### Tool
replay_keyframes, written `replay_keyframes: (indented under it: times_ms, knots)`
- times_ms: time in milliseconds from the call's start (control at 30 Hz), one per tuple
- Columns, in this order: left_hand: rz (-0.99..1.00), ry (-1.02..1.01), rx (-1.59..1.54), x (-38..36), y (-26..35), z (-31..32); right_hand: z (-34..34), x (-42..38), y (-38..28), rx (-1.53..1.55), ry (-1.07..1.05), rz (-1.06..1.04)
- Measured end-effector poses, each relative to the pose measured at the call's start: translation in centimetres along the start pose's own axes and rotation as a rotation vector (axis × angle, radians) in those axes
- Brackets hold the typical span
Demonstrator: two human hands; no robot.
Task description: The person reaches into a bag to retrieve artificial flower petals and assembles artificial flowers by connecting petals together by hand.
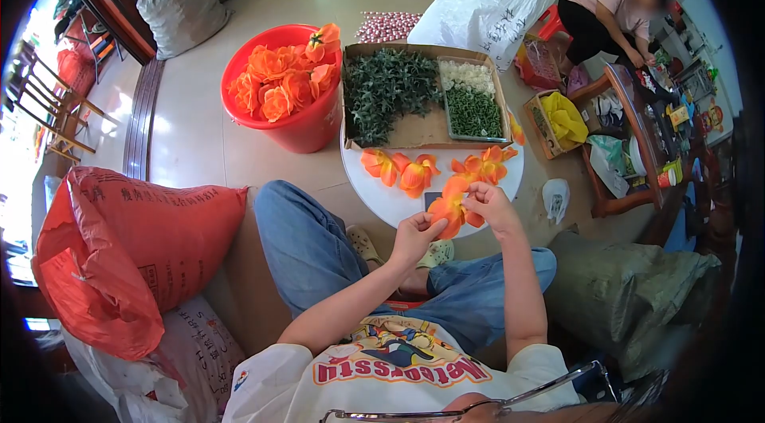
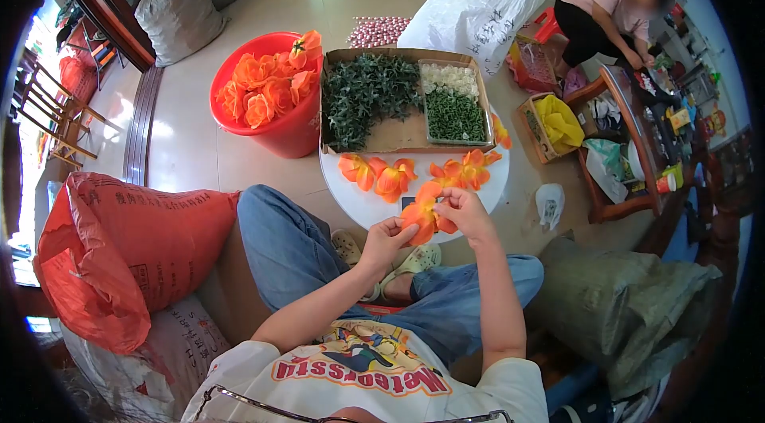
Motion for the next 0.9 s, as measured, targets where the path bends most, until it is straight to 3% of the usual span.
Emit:
replay_keyframes:
  times_ms: [367,467,567,667,900]
  knots:
    - [0.086,0.071,-0.031,1.7,-2.4,-0.8,0.3,0.0,0.5,-0.064,0.185,-0.112]
    - [0.093,0.079,-0.02,1.9,-2.8,-0.8,1.0,-2.3,-3.3,-0.562,0.559,-0.571]
    - [0.076,0.083,-0.013,1.7,-2.9,-0.8,2.5,-4.8,-5.5,-0.814,0.611,-0.809]
    - [0.077,0.072,-0.033,1.9,-3.2,-0.7,4.3,-5.2,-5.3,-0.822,0.511,-0.907]
    - [0.098,0.078,0.062,1.5,-3.1,-1.2,4.4,-4.0,-2.4,-0.803,0.497,-0.765]
Point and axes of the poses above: each hand's wrist, its own x-axis towards the middle knuckle, its own z-axis out of the palm, y = z × x, the point moved 4 cm from there along x, towards the middle knuckle
